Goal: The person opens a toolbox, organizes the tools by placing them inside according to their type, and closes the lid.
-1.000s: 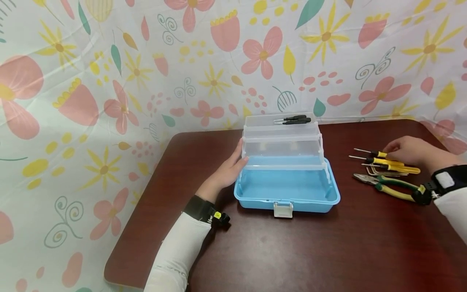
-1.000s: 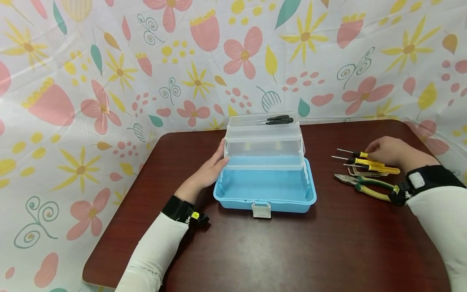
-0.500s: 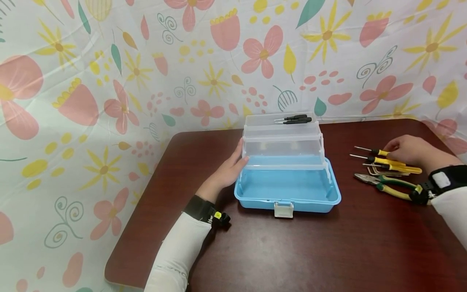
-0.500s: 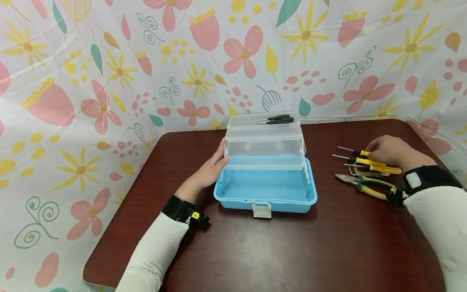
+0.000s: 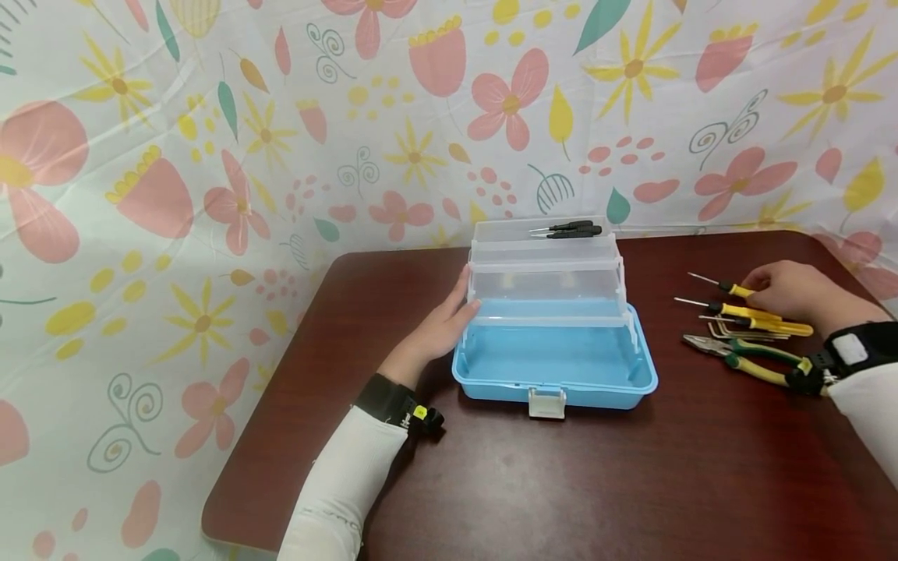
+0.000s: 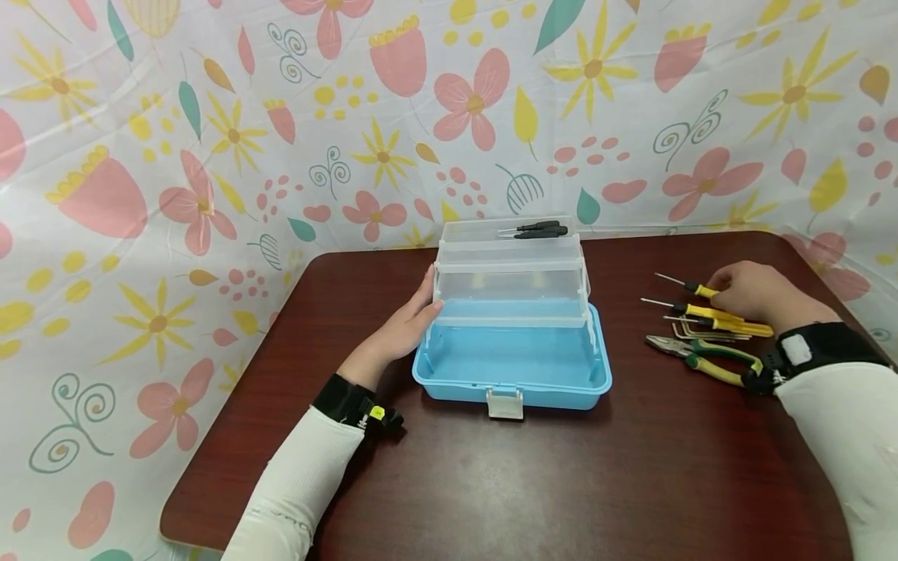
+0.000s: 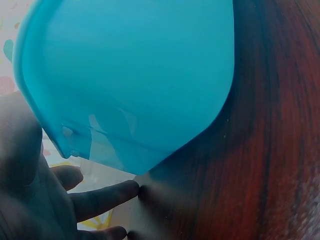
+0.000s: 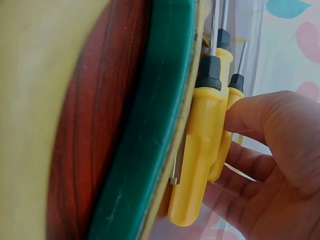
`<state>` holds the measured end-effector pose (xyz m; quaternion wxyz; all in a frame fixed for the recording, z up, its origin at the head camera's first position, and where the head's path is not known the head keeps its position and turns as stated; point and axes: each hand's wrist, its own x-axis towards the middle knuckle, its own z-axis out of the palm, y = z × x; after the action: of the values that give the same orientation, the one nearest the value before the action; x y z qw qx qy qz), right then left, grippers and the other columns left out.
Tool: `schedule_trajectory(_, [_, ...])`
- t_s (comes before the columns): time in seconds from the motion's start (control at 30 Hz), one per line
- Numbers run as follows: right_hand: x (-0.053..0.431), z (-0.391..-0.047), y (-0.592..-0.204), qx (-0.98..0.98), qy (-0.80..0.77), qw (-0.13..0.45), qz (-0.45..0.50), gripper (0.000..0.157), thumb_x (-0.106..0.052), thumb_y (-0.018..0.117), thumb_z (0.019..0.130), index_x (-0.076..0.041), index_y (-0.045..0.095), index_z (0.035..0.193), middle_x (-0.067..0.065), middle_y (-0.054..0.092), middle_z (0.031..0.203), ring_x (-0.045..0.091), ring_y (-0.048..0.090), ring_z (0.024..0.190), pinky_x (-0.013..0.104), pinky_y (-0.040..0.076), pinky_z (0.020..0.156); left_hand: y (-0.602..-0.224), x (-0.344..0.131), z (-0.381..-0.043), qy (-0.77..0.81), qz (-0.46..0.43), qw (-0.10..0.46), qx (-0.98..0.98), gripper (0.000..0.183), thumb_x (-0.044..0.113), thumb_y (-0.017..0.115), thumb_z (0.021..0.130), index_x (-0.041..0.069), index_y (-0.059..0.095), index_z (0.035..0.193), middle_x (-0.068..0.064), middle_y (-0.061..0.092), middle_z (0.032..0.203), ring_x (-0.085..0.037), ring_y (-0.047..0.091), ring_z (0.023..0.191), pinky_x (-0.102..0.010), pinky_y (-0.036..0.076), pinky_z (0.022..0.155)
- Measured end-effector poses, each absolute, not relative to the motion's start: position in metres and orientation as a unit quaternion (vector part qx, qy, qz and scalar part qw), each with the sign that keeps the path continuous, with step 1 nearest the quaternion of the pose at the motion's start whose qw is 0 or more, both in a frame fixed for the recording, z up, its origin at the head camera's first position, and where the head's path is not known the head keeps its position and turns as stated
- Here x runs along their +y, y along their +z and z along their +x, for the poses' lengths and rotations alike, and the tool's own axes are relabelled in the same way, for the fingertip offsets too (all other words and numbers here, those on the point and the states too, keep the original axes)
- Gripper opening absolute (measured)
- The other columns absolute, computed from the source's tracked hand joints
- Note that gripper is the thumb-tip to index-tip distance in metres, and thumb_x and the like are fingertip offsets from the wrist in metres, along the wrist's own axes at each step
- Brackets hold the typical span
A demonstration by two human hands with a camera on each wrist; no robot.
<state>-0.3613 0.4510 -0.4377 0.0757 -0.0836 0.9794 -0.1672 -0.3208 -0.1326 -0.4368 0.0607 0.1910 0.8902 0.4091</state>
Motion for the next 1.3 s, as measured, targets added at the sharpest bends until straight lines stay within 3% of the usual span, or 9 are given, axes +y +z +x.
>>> schedule_trajectory(0.23, [0.450, -0.355, -0.435, 0.977, -0.196, 0.054, -0.070, 0.045, -0.021, 0.066, 0.097, 0.015, 0.060, 0.123, 0.041, 0.062, 0.114, 0.042, 0.064, 0.086, 0.055, 0.054, 0.070, -0.441, -0.132, -0.322, 0.405, 0.194, 0.058, 0.892, 0.071, 0.060, 0.034, 0.107, 0.047, -0.009, 0.162, 0.013, -0.002, 0.174, -0.023, 0.012, 0.162, -0.061, 0.019, 0.126])
schedule_trajectory(0.53, [0.421, -0.350, -0.406, 0.973, -0.221, -0.007, -0.072, 0.054, -0.039, 0.061, 0.102, 0.007, 0.061, 0.129, 0.034, 0.063, 0.118, 0.038, 0.061, 0.089, 0.041, 0.051, 0.065, -0.439, -0.132, -0.321, 0.402, 0.196, 0.057, 0.893, 0.069, 0.057, 0.034, 0.108, 0.049, -0.011, 0.160, 0.014, -0.003, 0.174, -0.023, 0.010, 0.162, -0.061, 0.017, 0.127])
schedule_trajectory(0.7, [0.387, -0.352, -0.380, 0.971, -0.210, -0.042, -0.109, 0.047, -0.036, 0.064, 0.101, 0.002, 0.065, 0.127, 0.025, 0.069, 0.110, 0.029, 0.058, 0.084, 0.032, 0.046, 0.063, -0.440, -0.133, -0.320, 0.406, 0.196, 0.057, 0.891, 0.068, 0.057, 0.033, 0.108, 0.052, -0.012, 0.159, 0.012, -0.003, 0.175, -0.022, 0.009, 0.162, -0.061, 0.017, 0.127])
schedule_trajectory(0.93, [0.335, -0.351, -0.336, 0.961, -0.173, -0.110, -0.185, 0.027, -0.020, 0.066, 0.097, -0.002, 0.070, 0.118, 0.010, 0.070, 0.094, 0.017, 0.053, 0.070, 0.028, 0.043, 0.060, -0.442, -0.133, -0.320, 0.410, 0.197, 0.054, 0.889, 0.072, 0.057, 0.035, 0.108, 0.043, -0.009, 0.164, 0.009, -0.001, 0.176, -0.023, 0.011, 0.162, -0.062, 0.018, 0.126])
schedule_trajectory(1.17, [0.280, -0.346, -0.296, 0.939, -0.159, -0.154, -0.262, 0.021, -0.012, 0.071, 0.092, -0.007, 0.072, 0.112, 0.006, 0.065, 0.090, 0.019, 0.052, 0.077, 0.027, 0.042, 0.064, -0.438, -0.133, -0.319, 0.409, 0.195, 0.059, 0.889, 0.074, 0.059, 0.035, 0.107, 0.042, -0.008, 0.164, 0.015, -0.001, 0.174, -0.025, 0.014, 0.162, -0.062, 0.020, 0.126])
schedule_trajectory(1.3, [0.253, -0.348, -0.281, 0.937, -0.144, -0.145, -0.283, 0.021, -0.011, 0.069, 0.091, -0.006, 0.073, 0.112, 0.007, 0.060, 0.089, 0.021, 0.051, 0.079, 0.031, 0.041, 0.065, -0.437, -0.133, -0.320, 0.411, 0.196, 0.061, 0.888, 0.074, 0.059, 0.035, 0.107, 0.042, -0.009, 0.164, 0.013, 0.000, 0.175, -0.027, 0.016, 0.161, -0.063, 0.021, 0.125])
